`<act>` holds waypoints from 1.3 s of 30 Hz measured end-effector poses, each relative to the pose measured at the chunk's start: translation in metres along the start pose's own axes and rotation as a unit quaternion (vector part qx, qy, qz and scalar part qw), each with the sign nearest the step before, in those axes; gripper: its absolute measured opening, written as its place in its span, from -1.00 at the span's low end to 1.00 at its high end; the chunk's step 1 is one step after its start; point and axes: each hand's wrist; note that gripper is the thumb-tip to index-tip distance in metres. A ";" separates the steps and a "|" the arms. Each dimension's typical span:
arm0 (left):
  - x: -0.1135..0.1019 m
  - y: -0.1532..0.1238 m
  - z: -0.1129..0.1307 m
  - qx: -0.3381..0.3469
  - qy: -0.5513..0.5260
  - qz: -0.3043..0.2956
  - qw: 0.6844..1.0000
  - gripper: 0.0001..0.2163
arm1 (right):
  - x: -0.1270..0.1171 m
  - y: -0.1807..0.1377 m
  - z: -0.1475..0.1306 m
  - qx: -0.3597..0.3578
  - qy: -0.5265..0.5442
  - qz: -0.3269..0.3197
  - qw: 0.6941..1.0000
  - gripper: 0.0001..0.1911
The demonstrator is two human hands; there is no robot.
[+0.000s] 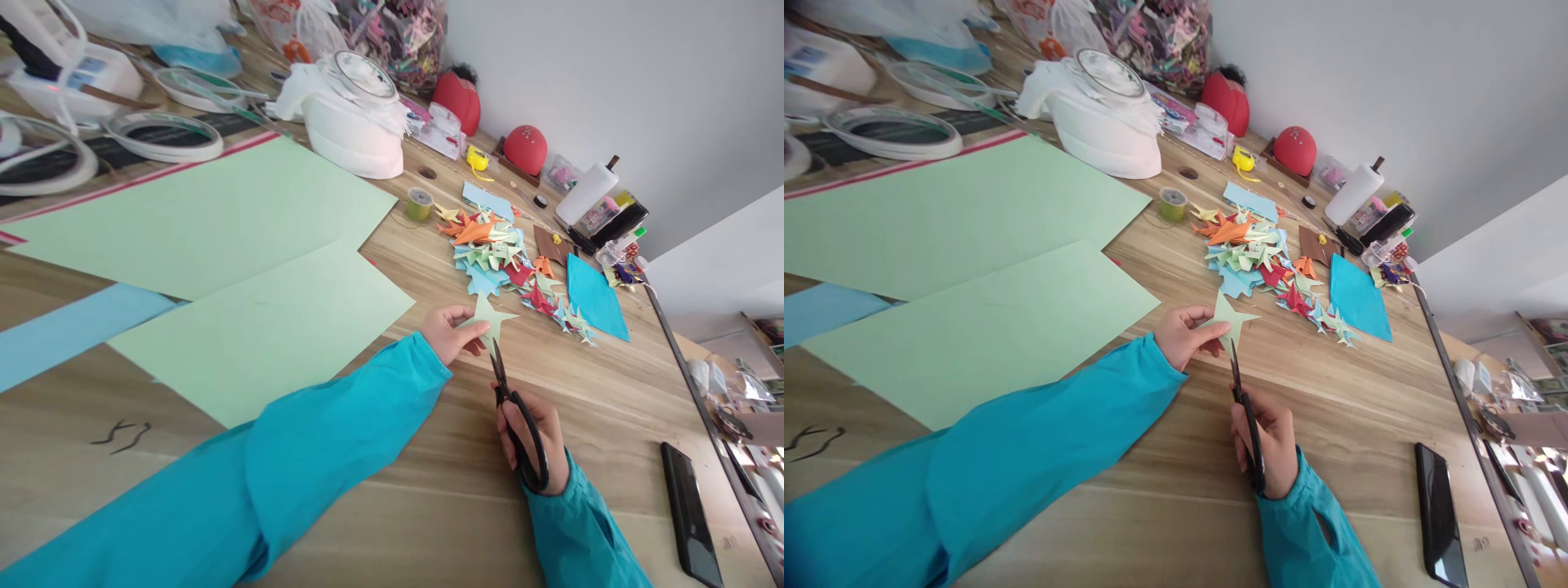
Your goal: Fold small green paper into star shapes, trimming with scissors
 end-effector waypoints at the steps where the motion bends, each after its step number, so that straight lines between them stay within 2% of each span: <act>1: 0.000 0.000 0.000 -0.002 -0.002 0.001 1.000 -0.70 | 0.000 0.000 0.000 0.000 0.001 0.002 1.000 -0.49; 21: 0.001 -0.001 0.002 -0.007 -0.011 -0.002 1.000 -0.70 | 0.000 0.000 0.002 -0.007 0.003 0.009 1.000 -0.50; 39: 0.001 0.000 0.001 -0.021 -0.021 0.006 1.000 -0.73 | 0.001 -0.002 -0.002 -0.025 -0.055 -0.003 0.998 -0.48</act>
Point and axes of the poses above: each hand's wrist, its own y-axis towards the middle knuckle, its own x-axis out of the palm, z = x × y, and after that the axes turned 6 degrees about z, right-handed
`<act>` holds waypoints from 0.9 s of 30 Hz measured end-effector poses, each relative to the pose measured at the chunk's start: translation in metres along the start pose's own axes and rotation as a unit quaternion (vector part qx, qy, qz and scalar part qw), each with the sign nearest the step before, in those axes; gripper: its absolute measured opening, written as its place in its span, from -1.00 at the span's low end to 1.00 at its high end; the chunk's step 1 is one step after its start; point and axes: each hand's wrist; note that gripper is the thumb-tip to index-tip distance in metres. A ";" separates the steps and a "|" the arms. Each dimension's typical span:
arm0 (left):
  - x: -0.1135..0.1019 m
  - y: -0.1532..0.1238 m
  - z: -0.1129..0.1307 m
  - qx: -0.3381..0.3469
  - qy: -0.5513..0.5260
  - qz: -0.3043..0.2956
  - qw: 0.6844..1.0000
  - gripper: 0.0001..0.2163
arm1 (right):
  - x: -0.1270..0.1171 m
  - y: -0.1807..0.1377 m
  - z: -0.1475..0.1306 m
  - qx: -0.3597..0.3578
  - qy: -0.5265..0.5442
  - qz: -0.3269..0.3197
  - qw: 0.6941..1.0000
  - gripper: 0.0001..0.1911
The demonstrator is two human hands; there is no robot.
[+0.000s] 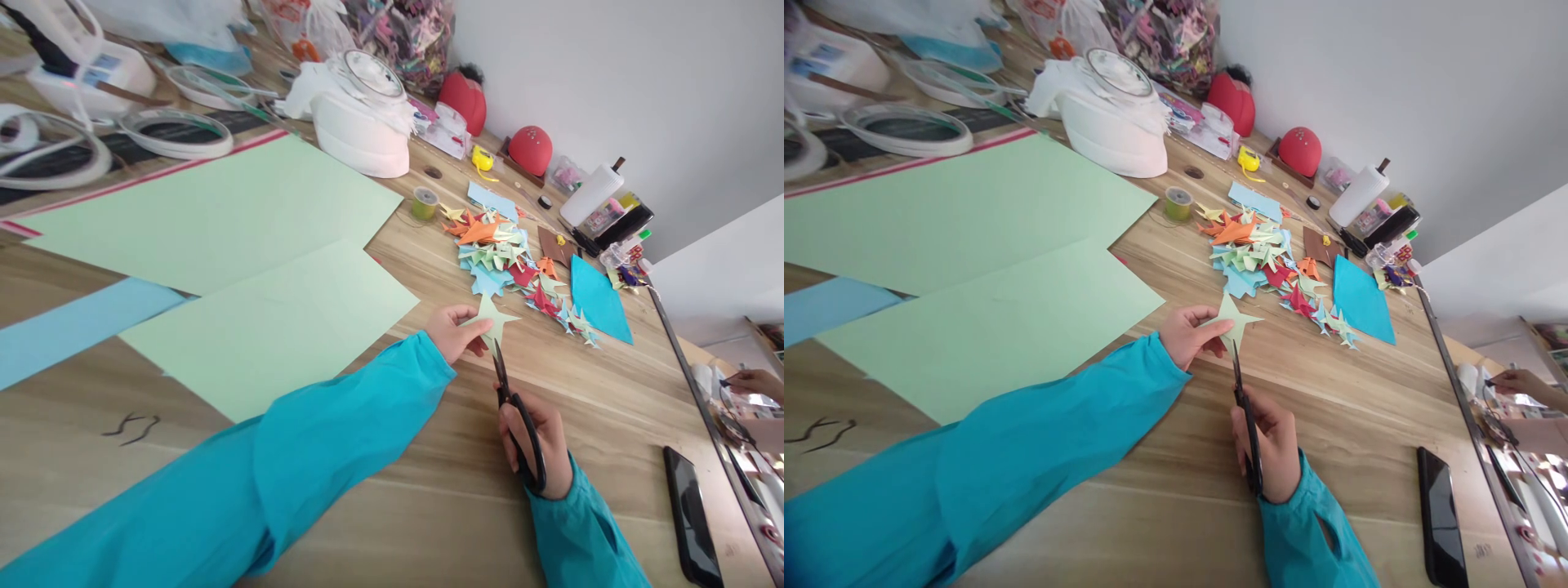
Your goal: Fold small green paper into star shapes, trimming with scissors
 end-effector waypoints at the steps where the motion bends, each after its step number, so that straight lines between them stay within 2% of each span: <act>1: 0.000 0.000 0.000 -0.001 0.001 0.000 1.000 -0.73 | 0.000 0.000 0.000 0.001 0.000 0.000 1.000 -0.48; 15: 0.000 0.001 -0.001 0.005 0.008 0.008 1.000 -0.79 | 0.001 -0.002 0.001 0.007 -0.009 0.008 1.000 -0.46; 23: -0.001 0.003 0.000 -0.014 -0.017 -0.006 1.000 -0.74 | 0.006 -0.002 -0.003 -0.004 -0.005 0.022 1.000 -0.45; 27: 0.000 0.003 0.001 -0.017 -0.025 -0.010 0.999 -0.71 | 0.004 -0.002 -0.001 0.000 -0.022 0.005 1.000 -0.45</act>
Point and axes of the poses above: each hand's wrist, its own y-axis towards the middle knuckle, its own x-axis out of the palm, z = x × y, and after that the axes turned 6 degrees about z, right-handed
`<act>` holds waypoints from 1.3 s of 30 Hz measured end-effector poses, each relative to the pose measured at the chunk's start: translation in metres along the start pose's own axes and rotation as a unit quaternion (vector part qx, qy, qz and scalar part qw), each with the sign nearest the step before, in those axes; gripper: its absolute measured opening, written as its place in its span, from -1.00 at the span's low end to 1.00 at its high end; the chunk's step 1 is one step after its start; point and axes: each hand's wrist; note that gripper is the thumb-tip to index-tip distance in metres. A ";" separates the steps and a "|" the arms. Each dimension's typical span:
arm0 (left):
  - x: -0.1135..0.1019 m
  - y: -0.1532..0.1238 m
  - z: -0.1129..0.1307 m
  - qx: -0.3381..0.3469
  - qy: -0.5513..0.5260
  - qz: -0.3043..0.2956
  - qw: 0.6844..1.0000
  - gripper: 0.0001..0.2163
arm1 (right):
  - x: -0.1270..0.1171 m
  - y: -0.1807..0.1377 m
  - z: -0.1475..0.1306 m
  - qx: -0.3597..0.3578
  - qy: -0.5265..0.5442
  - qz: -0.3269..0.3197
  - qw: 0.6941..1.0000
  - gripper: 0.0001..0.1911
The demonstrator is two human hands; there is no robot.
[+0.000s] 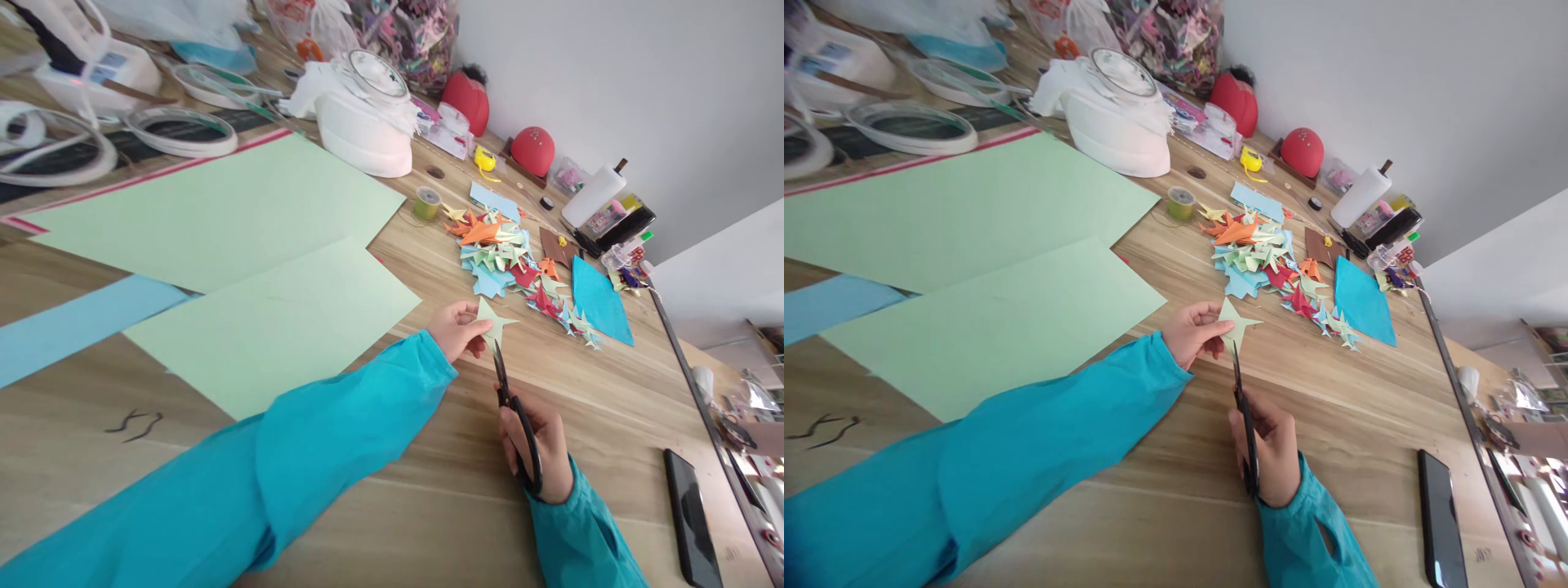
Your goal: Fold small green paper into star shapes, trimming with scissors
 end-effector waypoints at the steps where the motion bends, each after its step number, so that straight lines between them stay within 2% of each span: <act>1: 0.000 0.000 0.000 0.000 0.000 -0.001 1.000 -0.73 | 0.000 0.000 0.000 0.001 -0.004 -0.004 1.000 -0.45; 6: 0.000 0.000 0.000 -0.001 -0.002 0.000 1.000 -0.80 | -0.001 0.000 0.001 -0.004 0.002 0.007 1.000 -0.49; 21: 0.001 -0.002 0.003 -0.028 -0.009 -0.006 1.000 -0.84 | -0.001 0.000 0.001 0.002 -0.013 0.001 1.000 -0.48; 39: 0.001 -0.002 0.002 -0.024 -0.007 -0.004 1.000 -0.79 | 0.001 -0.001 0.000 0.007 -0.015 0.019 1.000 -0.47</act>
Point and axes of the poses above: each hand's wrist, its own y-axis towards the middle knuckle, its own x-axis out of the palm, z = x × y, and after that the axes turned 6 degrees about z, right-handed
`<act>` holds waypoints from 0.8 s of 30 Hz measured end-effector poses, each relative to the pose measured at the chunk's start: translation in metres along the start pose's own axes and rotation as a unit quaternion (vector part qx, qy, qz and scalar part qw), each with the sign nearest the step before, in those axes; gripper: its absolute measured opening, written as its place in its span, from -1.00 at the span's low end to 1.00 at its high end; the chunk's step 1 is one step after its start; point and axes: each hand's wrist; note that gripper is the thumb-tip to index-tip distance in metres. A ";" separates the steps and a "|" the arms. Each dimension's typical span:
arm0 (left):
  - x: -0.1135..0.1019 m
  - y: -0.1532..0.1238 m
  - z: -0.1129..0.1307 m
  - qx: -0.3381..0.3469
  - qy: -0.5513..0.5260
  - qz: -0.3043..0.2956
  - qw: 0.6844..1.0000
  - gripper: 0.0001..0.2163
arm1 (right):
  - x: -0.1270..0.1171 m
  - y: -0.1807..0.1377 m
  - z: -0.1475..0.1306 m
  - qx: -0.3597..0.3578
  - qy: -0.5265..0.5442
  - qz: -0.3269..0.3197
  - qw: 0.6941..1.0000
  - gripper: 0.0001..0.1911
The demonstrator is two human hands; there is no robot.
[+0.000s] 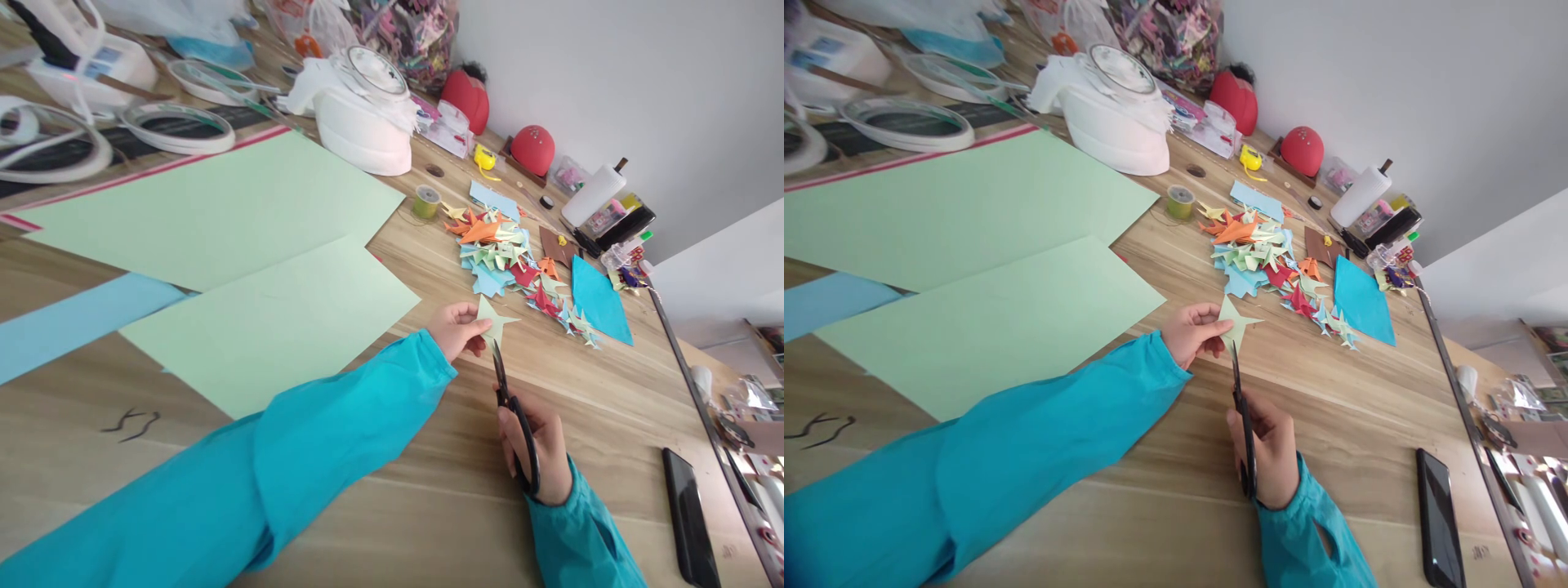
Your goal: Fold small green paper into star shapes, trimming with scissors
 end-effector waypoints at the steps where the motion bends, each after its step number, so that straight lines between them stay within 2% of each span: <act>1: 0.000 0.000 0.000 0.002 0.000 0.001 1.000 -0.78 | 0.000 0.000 0.000 0.000 0.001 0.000 1.000 -0.46; 24: -0.001 0.000 -0.002 0.014 0.015 -0.005 1.000 -0.76 | 0.001 -0.001 0.001 0.013 0.007 0.001 1.000 -0.45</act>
Point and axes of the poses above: each hand's wrist, its own y-axis towards the middle knuckle, its own x-axis out of the palm, z = x × y, and after that the axes turned 6 degrees about z, right-handed
